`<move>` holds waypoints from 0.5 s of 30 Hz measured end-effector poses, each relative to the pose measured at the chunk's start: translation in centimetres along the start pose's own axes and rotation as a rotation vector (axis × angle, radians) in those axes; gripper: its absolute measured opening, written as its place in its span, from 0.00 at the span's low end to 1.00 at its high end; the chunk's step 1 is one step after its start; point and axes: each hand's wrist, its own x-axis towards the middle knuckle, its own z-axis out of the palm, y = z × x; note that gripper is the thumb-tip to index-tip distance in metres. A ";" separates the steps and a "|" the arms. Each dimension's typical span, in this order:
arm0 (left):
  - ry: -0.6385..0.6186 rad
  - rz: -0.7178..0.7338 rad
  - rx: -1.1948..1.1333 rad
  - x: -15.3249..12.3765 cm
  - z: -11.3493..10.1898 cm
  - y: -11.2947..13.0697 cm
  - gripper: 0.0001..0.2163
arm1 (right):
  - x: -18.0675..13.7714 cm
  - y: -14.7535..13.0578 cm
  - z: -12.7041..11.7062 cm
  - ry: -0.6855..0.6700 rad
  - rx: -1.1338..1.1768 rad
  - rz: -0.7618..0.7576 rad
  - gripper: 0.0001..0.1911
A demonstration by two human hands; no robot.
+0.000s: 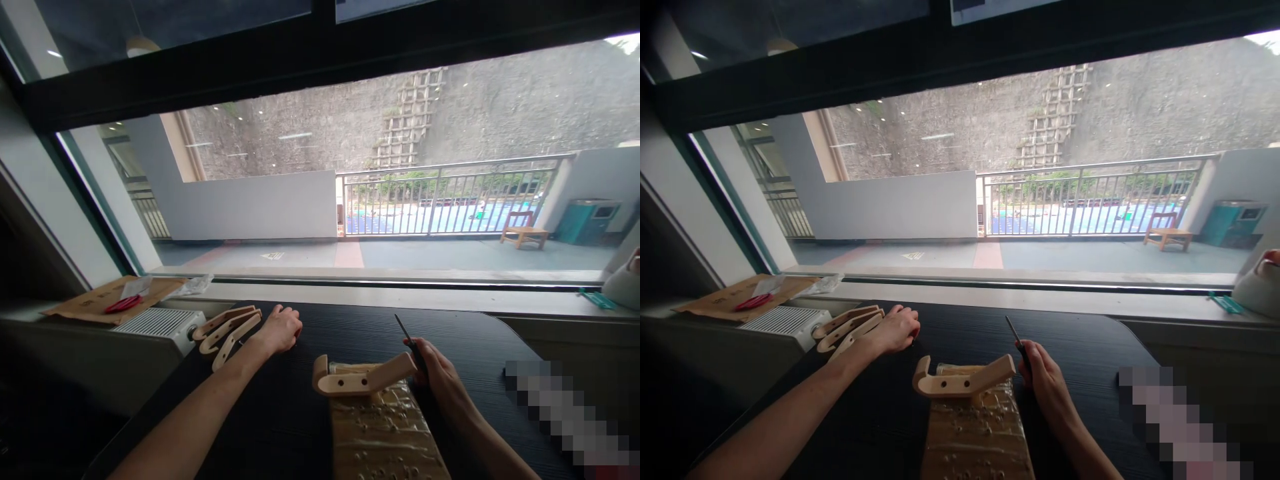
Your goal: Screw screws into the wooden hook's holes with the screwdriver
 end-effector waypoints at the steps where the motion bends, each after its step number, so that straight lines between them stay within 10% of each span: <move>1: 0.026 0.002 -0.017 0.0 -0.5 0.1 0.05 | 0.1 0.0 0.0 0.002 0.006 -0.004 0.23; 9: 0.308 0.047 -0.312 -0.9 -8.0 6.1 0.13 | 0.0 -0.1 0.2 0.003 -0.028 0.004 0.22; 15: 0.117 0.247 -0.791 -2.3 -8.8 12.2 0.13 | -0.5 -1.4 0.2 -0.035 -0.082 0.013 0.23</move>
